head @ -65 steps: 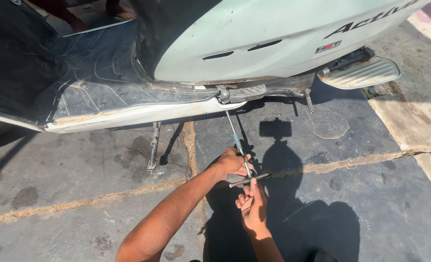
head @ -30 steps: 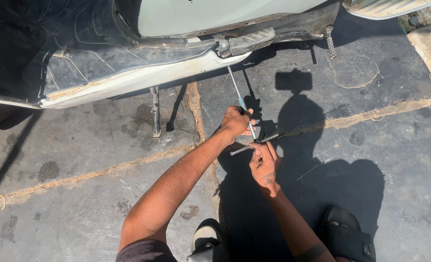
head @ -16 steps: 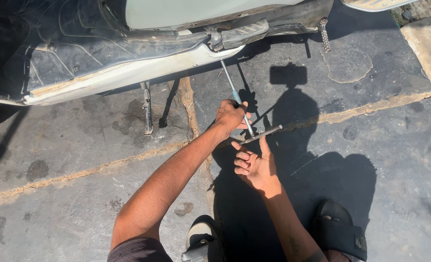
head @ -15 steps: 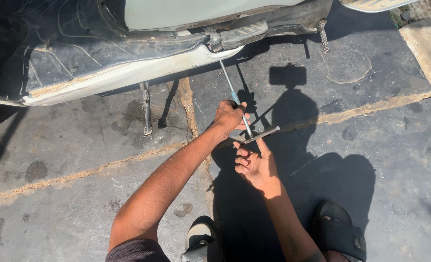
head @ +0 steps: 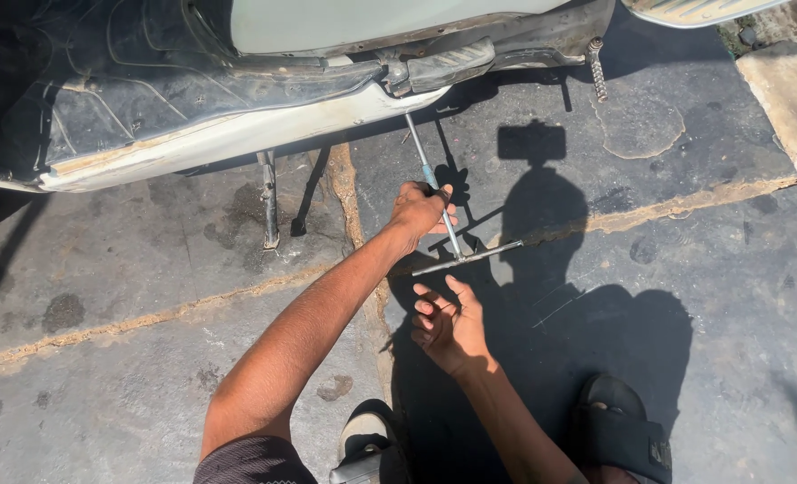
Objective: The person kneels beside a white scooter and uses a T-handle socket wrench to loosen and remove bolts from the footboard and body panel area, setting fasteners on the ground. They then move to the rear side near the wheel and continue loosening components with the wrench and a screwdriver-like tool.
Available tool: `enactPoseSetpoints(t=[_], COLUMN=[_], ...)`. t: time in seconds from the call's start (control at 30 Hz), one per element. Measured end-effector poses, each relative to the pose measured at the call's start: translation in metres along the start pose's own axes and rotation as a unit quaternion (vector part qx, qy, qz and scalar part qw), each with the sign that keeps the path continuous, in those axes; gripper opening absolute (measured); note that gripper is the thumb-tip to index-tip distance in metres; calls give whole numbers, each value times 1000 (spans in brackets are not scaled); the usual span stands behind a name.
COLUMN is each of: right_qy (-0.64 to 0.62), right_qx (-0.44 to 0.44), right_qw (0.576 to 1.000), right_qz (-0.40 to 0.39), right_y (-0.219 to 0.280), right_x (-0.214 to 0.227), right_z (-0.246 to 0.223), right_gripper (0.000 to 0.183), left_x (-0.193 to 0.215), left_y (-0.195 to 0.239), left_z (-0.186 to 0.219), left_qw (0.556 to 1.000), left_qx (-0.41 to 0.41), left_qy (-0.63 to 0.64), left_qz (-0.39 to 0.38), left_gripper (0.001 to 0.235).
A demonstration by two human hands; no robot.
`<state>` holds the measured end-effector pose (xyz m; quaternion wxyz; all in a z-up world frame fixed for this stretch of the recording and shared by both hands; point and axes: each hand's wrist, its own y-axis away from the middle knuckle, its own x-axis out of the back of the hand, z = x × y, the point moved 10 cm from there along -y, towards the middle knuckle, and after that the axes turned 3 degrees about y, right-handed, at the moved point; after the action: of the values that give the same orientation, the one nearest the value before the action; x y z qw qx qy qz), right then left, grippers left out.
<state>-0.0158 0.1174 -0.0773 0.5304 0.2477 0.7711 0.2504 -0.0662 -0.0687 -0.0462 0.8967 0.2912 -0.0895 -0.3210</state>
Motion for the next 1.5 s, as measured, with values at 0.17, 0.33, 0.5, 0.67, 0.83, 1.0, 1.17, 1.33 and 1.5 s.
enactPoseSetpoints(t=[0.17, 0.33, 0.5, 0.67, 0.83, 1.0, 1.17, 1.33, 1.5], right_qy=[-45, 364, 523, 47, -11, 24, 398, 383, 4], right_qx=[94, 469, 307, -55, -26, 7, 416, 349, 61], right_qw=[994, 800, 795, 996, 1000, 999, 813, 848, 994], right_qz=[34, 88, 30, -45, 6, 25, 85, 110, 89], right_y=[-2, 43, 1, -4, -1, -15, 10, -2, -39], right_x=[10, -17, 3, 11, 7, 21, 45, 64, 90], right_z=[-31, -85, -40, 1, -26, -32, -64, -53, -15], right_gripper=[24, 62, 56, 83, 72, 46, 13, 19, 19], left_x=[6, 3, 4, 7, 6, 6, 3, 7, 5], left_y=[0, 3, -15, -16, -14, -12, -19, -26, -31], left_z=[-1, 3, -5, -1, -7, 0, 6, 6, 11], left_qw=[1000, 999, 999, 999, 999, 999, 999, 999, 998], left_qx=[13, 18, 8, -8, 10, 7, 0, -8, -12], left_qy=[16, 30, 43, 46, 52, 53, 50, 53, 54], left_qz=[13, 15, 0, 4, 5, 6, 1, 11, 26], left_gripper=[41, 43, 47, 61, 61, 64, 64, 59, 60])
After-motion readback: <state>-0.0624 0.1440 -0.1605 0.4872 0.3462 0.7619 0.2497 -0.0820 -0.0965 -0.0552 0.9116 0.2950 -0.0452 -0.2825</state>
